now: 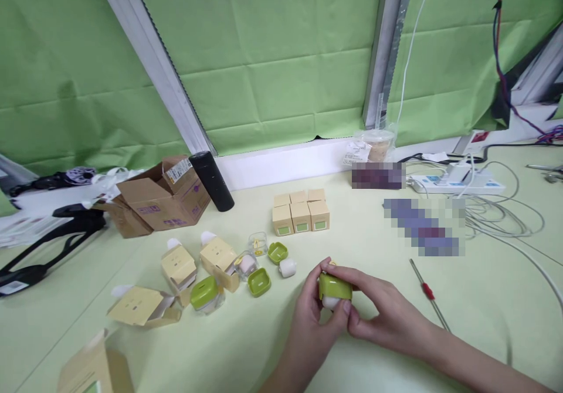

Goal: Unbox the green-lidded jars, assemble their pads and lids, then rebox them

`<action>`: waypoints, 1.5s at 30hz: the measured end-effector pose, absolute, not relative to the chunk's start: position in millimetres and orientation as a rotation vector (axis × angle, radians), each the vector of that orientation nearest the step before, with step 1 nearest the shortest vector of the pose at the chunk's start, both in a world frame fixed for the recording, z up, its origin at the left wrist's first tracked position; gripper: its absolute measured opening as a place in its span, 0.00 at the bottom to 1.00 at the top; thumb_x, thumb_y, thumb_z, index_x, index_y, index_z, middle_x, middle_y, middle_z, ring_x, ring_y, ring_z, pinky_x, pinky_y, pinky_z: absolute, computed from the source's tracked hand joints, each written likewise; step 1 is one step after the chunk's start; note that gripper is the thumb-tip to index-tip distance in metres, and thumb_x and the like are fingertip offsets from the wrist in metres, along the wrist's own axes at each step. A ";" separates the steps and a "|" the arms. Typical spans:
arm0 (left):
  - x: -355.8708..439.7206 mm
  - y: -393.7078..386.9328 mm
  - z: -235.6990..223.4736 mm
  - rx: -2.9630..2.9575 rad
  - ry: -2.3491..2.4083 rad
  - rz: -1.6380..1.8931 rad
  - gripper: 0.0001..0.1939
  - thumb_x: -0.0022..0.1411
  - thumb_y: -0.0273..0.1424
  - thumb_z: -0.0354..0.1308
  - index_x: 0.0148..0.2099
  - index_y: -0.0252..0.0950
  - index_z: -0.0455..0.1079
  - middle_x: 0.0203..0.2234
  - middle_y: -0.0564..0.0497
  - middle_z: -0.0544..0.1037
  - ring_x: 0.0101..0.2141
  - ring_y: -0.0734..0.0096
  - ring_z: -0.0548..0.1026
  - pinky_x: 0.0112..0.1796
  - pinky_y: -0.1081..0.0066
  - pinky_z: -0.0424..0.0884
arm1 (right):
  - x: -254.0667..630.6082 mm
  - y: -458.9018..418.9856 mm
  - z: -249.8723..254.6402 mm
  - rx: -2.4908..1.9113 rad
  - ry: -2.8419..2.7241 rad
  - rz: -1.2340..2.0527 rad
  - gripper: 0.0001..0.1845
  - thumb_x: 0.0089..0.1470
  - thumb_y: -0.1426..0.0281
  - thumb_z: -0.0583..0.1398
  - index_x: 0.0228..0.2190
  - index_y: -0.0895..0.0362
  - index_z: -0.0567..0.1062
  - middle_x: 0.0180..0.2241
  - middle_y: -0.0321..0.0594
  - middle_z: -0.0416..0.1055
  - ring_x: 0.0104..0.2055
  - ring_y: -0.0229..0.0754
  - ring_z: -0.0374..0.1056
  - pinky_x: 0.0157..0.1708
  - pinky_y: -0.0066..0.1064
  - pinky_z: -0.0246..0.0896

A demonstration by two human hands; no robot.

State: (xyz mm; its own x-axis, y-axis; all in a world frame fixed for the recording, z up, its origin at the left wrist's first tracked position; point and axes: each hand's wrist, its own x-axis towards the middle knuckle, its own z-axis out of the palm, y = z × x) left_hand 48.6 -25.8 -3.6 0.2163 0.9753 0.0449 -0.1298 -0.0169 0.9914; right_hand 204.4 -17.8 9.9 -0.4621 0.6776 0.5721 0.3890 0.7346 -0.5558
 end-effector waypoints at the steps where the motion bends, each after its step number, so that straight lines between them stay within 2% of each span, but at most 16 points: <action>1: 48.6 -26.8 -3.0 1.246 0.950 1.127 0.34 0.53 0.33 0.60 0.61 0.35 0.56 0.59 0.42 0.61 0.59 0.54 0.58 0.58 0.60 0.58 | 204.3 -17.9 10.2 -0.796 -2.107 0.459 0.40 0.45 0.83 0.54 0.58 0.48 0.53 0.54 0.43 0.68 0.53 0.44 0.67 0.49 0.36 0.67; 6: 41.3 -29.7 8.4 1.382 0.964 0.983 0.38 0.54 0.28 0.56 0.65 0.37 0.47 0.63 0.45 0.55 0.62 0.54 0.53 0.60 0.57 0.52 | 207.8 -17.0 17.8 -0.716 -2.143 0.589 0.37 0.45 0.83 0.55 0.56 0.48 0.60 0.53 0.40 0.69 0.56 0.44 0.65 0.54 0.37 0.63; 9: 33.3 -29.5 14.5 1.462 0.924 0.896 0.43 0.55 0.25 0.54 0.67 0.39 0.36 0.65 0.46 0.49 0.63 0.57 0.50 0.60 0.58 0.49 | 209.9 -16.4 22.5 -0.731 -2.106 0.716 0.36 0.44 0.83 0.56 0.54 0.48 0.63 0.53 0.40 0.68 0.56 0.44 0.64 0.50 0.35 0.67; 11: 27.7 -28.3 17.0 1.466 0.889 0.846 0.46 0.57 0.25 0.53 0.67 0.39 0.26 0.62 0.43 0.56 0.59 0.60 0.58 0.59 0.57 0.53 | 211.3 -14.9 23.8 -0.756 -2.070 0.772 0.35 0.45 0.82 0.56 0.54 0.47 0.63 0.54 0.41 0.67 0.56 0.44 0.64 0.46 0.32 0.70; 13: 22.6 -25.9 18.6 1.482 0.923 0.818 0.46 0.59 0.26 0.53 0.66 0.40 0.22 0.56 0.42 0.65 0.52 0.61 0.68 0.55 0.57 0.59 | 214.0 -11.5 23.6 -0.779 -2.036 0.780 0.33 0.48 0.80 0.57 0.55 0.46 0.63 0.54 0.41 0.66 0.56 0.44 0.63 0.45 0.32 0.70; 15: 19.0 -22.4 19.1 1.566 1.041 0.814 0.39 0.58 0.27 0.54 0.65 0.40 0.37 0.53 0.42 0.67 0.49 0.60 0.70 0.52 0.58 0.63 | 218.8 -6.2 22.2 -0.831 -1.964 0.779 0.31 0.51 0.77 0.58 0.55 0.44 0.63 0.53 0.40 0.66 0.55 0.44 0.63 0.46 0.32 0.69; 17: 17.9 -17.8 17.3 1.688 1.170 0.840 0.27 0.57 0.28 0.56 0.58 0.39 0.55 0.54 0.42 0.65 0.52 0.58 0.67 0.53 0.58 0.61 | 224.6 0.1 20.1 -0.912 -1.808 0.774 0.27 0.54 0.74 0.58 0.54 0.44 0.63 0.53 0.39 0.65 0.54 0.44 0.65 0.47 0.33 0.70; 19: 19.1 -12.5 12.8 1.798 1.250 0.856 0.18 0.57 0.29 0.57 0.50 0.40 0.62 0.52 0.43 0.66 0.55 0.58 0.63 0.55 0.58 0.58 | 229.5 5.7 18.2 -0.981 -1.635 0.775 0.24 0.55 0.70 0.59 0.53 0.45 0.65 0.53 0.40 0.65 0.51 0.44 0.67 0.46 0.35 0.70; 23: 22.9 -4.8 1.8 1.969 1.283 0.774 0.14 0.58 0.31 0.57 0.48 0.42 0.66 0.50 0.46 0.69 0.55 0.56 0.60 0.55 0.54 0.56 | 231.4 9.5 16.9 -1.004 -1.499 0.888 0.22 0.53 0.66 0.61 0.51 0.48 0.68 0.52 0.43 0.66 0.47 0.47 0.70 0.45 0.38 0.71; 26: 24.5 -6.1 1.4 1.937 1.304 0.834 0.22 0.56 0.33 0.60 0.53 0.41 0.63 0.53 0.45 0.67 0.56 0.55 0.58 0.56 0.53 0.53 | 225.9 5.7 17.4 -0.944 -1.494 1.072 0.22 0.53 0.67 0.61 0.50 0.48 0.67 0.52 0.43 0.67 0.48 0.47 0.69 0.47 0.38 0.69; 29: 28.2 -11.7 7.4 1.691 1.262 0.998 0.27 0.58 0.36 0.57 0.58 0.39 0.56 0.52 0.42 0.66 0.53 0.56 0.63 0.53 0.54 0.58 | 217.6 -0.4 16.2 -0.852 -1.488 1.264 0.21 0.55 0.67 0.60 0.51 0.48 0.66 0.52 0.44 0.66 0.50 0.46 0.68 0.46 0.37 0.68; 33: 35.5 -15.6 14.7 1.314 0.953 1.075 0.20 0.61 0.36 0.54 0.54 0.36 0.60 0.46 0.42 0.72 0.46 0.61 0.71 0.47 0.62 0.66 | 209.2 -6.0 11.7 -0.722 -1.572 1.376 0.19 0.57 0.66 0.58 0.51 0.47 0.66 0.52 0.44 0.61 0.48 0.44 0.68 0.44 0.36 0.68; 36: 37.7 -14.6 16.5 1.199 0.890 1.062 0.14 0.60 0.34 0.55 0.48 0.35 0.66 0.40 0.46 0.76 0.43 0.64 0.73 0.45 0.67 0.67 | 207.6 -7.2 10.5 -0.734 -1.632 1.345 0.18 0.58 0.64 0.57 0.51 0.46 0.67 0.52 0.44 0.59 0.53 0.46 0.63 0.47 0.37 0.65; 38: 37.8 -14.1 16.0 1.170 0.890 1.080 0.13 0.60 0.33 0.56 0.46 0.35 0.68 0.39 0.47 0.77 0.41 0.65 0.74 0.43 0.69 0.68 | 207.3 -7.6 11.1 -0.775 -1.631 1.329 0.17 0.58 0.63 0.56 0.49 0.46 0.69 0.51 0.44 0.61 0.54 0.47 0.61 0.48 0.38 0.65; 41: 38.2 -15.3 14.2 1.156 0.876 1.108 0.11 0.59 0.33 0.58 0.44 0.35 0.69 0.38 0.48 0.78 0.38 0.68 0.74 0.41 0.70 0.69 | 206.3 -8.1 11.5 -0.871 -1.544 1.353 0.17 0.57 0.62 0.57 0.49 0.47 0.68 0.48 0.43 0.64 0.49 0.46 0.65 0.45 0.39 0.66; 45: 38.6 -18.3 13.2 1.107 0.855 1.059 0.13 0.59 0.33 0.58 0.47 0.36 0.69 0.40 0.48 0.78 0.40 0.68 0.74 0.43 0.70 0.68 | 206.1 -7.3 10.6 -0.962 -1.511 1.347 0.18 0.54 0.62 0.60 0.47 0.49 0.69 0.48 0.44 0.66 0.45 0.46 0.67 0.45 0.41 0.65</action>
State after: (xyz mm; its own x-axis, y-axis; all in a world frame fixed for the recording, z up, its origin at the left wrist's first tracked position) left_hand 38.6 -18.3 13.2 0.2880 0.9572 -0.0288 -0.2300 0.0984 0.9682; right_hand 206.1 -7.3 10.6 -0.3225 0.9402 0.1097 -0.0018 0.1153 -0.9933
